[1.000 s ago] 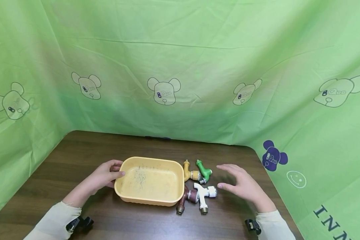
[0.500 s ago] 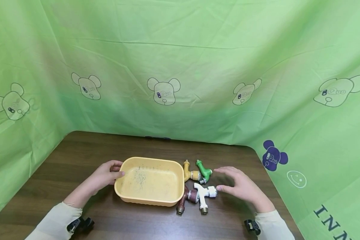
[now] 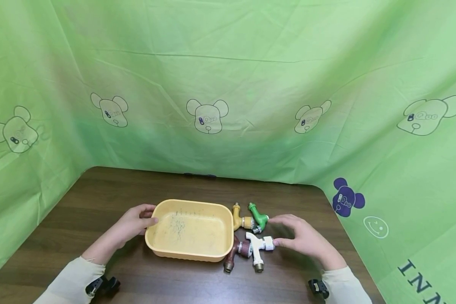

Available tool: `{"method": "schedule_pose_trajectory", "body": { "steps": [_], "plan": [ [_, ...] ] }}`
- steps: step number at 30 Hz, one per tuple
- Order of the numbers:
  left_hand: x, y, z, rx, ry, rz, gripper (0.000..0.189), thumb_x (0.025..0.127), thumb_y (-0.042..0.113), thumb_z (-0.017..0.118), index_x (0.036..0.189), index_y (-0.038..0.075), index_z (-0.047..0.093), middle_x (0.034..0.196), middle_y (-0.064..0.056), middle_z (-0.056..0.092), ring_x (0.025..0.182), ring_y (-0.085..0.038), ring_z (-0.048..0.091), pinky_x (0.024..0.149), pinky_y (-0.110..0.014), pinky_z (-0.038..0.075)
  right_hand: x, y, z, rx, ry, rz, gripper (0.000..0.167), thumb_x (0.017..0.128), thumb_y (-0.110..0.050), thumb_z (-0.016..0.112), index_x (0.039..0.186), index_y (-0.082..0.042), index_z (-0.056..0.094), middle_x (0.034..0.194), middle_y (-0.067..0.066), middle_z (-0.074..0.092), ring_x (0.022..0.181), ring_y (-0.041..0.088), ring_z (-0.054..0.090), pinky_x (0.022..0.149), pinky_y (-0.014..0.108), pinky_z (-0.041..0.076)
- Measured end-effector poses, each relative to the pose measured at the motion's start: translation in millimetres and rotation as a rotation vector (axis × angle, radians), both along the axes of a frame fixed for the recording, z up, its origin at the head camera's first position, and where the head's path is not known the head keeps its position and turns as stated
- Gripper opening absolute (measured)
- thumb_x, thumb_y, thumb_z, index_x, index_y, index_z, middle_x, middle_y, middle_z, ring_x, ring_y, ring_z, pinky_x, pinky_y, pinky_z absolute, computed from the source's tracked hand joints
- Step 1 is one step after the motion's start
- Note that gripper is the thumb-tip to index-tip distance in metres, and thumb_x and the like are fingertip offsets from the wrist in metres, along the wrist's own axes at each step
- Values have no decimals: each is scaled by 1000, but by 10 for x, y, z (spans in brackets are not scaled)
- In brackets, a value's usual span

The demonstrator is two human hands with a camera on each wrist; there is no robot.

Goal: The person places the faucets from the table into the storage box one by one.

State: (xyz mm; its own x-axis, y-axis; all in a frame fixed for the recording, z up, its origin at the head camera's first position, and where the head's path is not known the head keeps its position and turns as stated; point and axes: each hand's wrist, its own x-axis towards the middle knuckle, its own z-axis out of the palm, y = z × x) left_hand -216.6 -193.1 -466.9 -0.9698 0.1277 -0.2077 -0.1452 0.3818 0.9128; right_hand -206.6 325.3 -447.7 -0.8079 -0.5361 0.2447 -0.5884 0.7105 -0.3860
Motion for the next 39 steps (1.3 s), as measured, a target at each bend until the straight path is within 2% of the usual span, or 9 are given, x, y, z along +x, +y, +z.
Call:
{"method": "schedule_pose_trajectory", "body": {
  "steps": [10,31,39],
  "plan": [
    [4,8,-15,-11,13,5,54,97,11,69,143,-8,48,132,-26,60,108,-27,66,80,-39,61,31,-36,-14,56,-97,-59,63,82,-50,82,134,-18,67,132,1,67,124,30,60,105,58,46],
    [28,26,-1,27,-25,9,51,99,9,63,144,-9,46,126,-25,61,101,-26,68,77,-40,61,42,-72,-17,84,-180,-49,61,82,-44,83,133,-14,67,133,8,66,125,37,59,105,61,44],
    [12,16,-8,45,-14,-18,54,100,8,61,146,-13,42,128,-29,60,104,-29,68,77,-41,61,21,-76,-45,80,-205,-47,59,82,-43,83,132,-15,67,133,7,67,127,37,58,107,62,43]
  ]
}}
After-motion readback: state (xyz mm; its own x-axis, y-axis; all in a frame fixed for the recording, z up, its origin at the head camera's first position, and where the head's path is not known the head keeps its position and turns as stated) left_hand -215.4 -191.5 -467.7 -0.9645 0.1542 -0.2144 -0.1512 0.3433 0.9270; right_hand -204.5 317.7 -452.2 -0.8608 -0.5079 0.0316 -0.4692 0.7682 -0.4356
